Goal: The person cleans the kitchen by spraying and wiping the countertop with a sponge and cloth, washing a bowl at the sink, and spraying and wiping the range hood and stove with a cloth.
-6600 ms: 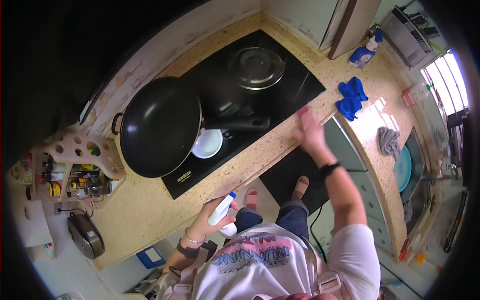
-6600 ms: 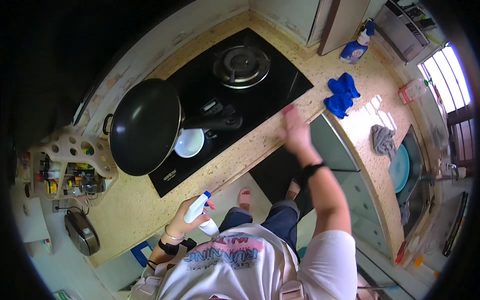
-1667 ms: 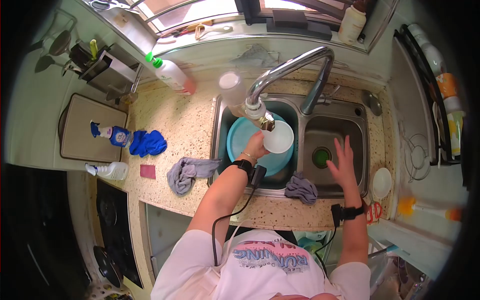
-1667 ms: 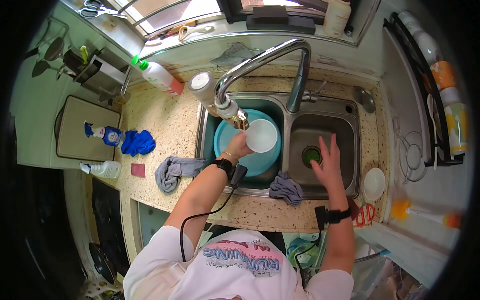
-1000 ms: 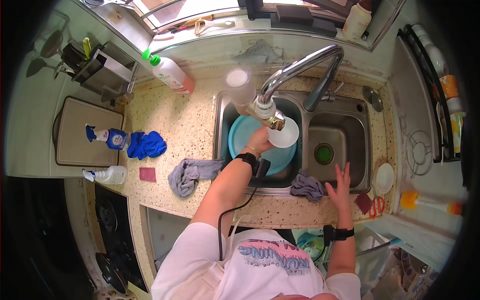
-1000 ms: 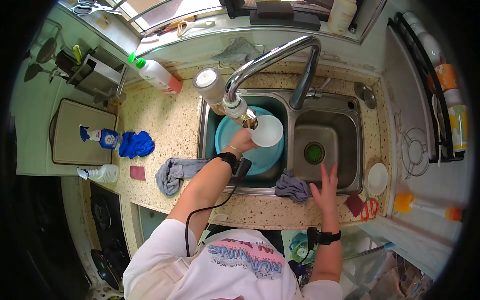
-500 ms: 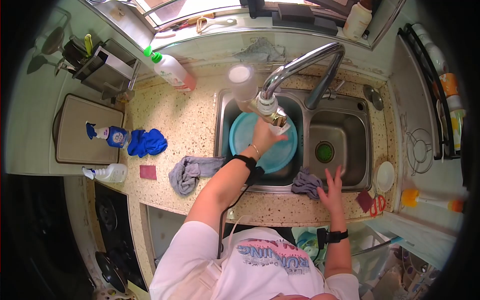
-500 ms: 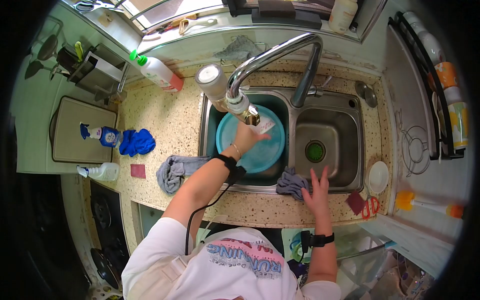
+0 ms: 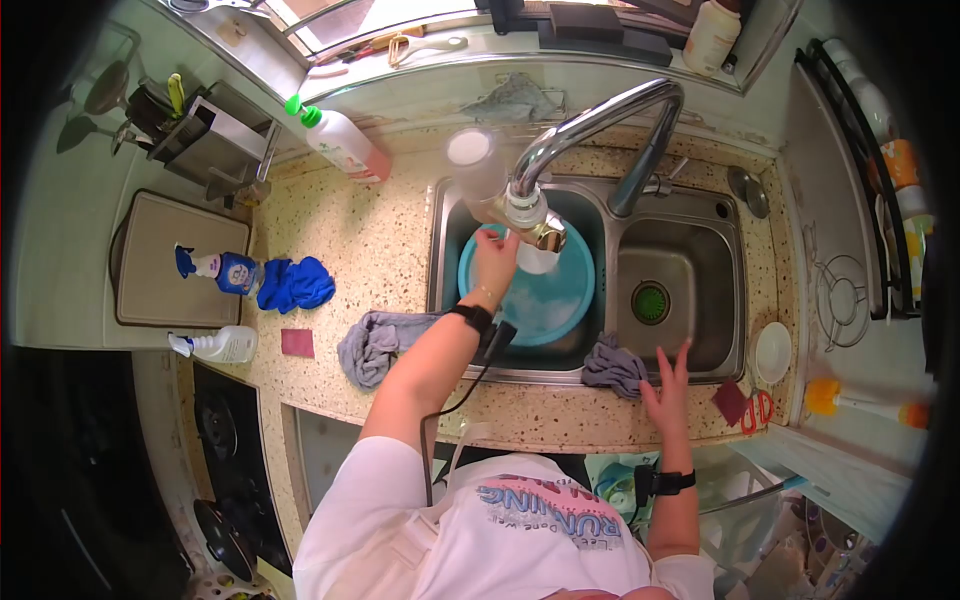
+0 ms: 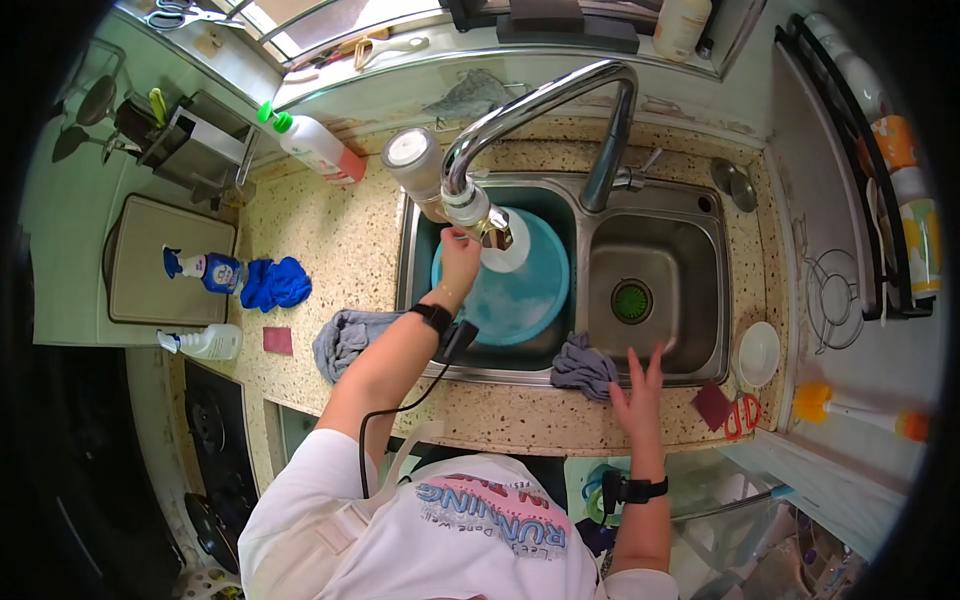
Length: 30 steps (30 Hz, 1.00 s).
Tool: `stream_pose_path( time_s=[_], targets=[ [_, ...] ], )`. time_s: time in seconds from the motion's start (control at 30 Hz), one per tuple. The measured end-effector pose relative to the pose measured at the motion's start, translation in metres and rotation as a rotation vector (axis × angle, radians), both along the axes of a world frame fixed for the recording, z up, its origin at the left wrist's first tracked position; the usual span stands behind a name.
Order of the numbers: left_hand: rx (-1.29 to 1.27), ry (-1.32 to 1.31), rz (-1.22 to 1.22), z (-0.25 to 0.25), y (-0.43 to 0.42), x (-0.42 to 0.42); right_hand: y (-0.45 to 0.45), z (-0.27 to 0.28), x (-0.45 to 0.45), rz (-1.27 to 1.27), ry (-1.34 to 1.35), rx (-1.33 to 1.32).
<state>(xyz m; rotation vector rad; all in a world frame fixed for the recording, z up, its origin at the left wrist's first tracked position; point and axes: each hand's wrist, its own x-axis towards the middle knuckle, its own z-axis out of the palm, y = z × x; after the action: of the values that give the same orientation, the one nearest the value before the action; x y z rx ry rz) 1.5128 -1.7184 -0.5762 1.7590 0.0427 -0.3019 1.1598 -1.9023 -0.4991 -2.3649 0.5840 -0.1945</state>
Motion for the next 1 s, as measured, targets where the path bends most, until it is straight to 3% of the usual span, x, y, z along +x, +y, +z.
stream_pose_path(
  time_s=[0.07,0.13,0.2,0.27,0.37,0.5,0.6,0.7,0.8,0.9,1.0],
  targets=[
    [-0.148,0.214,0.075,-0.016,-0.022,0.005,0.0,-0.002,0.0,0.008,0.001,0.001],
    [-0.401,0.275,-0.107,-0.022,-0.036,0.001,0.001,-0.003,0.001,0.014,0.011,-0.007],
    [-0.487,0.374,-0.209,-0.02,-0.04,-0.006,0.001,0.001,0.002,0.015,0.006,-0.004],
    [-0.402,0.514,-0.226,0.017,-0.038,-0.031,-0.001,0.006,0.003,0.017,0.002,-0.019],
    [-0.622,0.69,-0.174,-0.042,-0.01,-0.031,-0.009,0.015,0.003,0.003,0.01,-0.037],
    [-0.642,0.594,-0.183,-0.029,-0.005,-0.018,-0.024,0.025,0.01,-0.008,0.025,-0.057],
    [-0.358,0.517,-0.265,-0.017,-0.013,-0.021,-0.029,0.03,0.024,0.019,0.009,-0.076],
    [0.046,0.212,-0.399,-0.04,-0.003,-0.025,-0.031,0.031,0.033,0.071,-0.008,-0.102],
    [0.19,-0.319,-0.167,-0.06,-0.001,-0.027,-0.034,0.027,0.039,0.103,-0.013,-0.1],
    [0.128,0.154,-0.18,-0.001,-0.016,-0.022,-0.033,0.027,0.042,0.115,-0.004,-0.103],
    [0.228,0.049,-0.272,-0.009,-0.027,-0.022,-0.03,0.031,0.049,0.114,0.011,-0.103]
  ],
)
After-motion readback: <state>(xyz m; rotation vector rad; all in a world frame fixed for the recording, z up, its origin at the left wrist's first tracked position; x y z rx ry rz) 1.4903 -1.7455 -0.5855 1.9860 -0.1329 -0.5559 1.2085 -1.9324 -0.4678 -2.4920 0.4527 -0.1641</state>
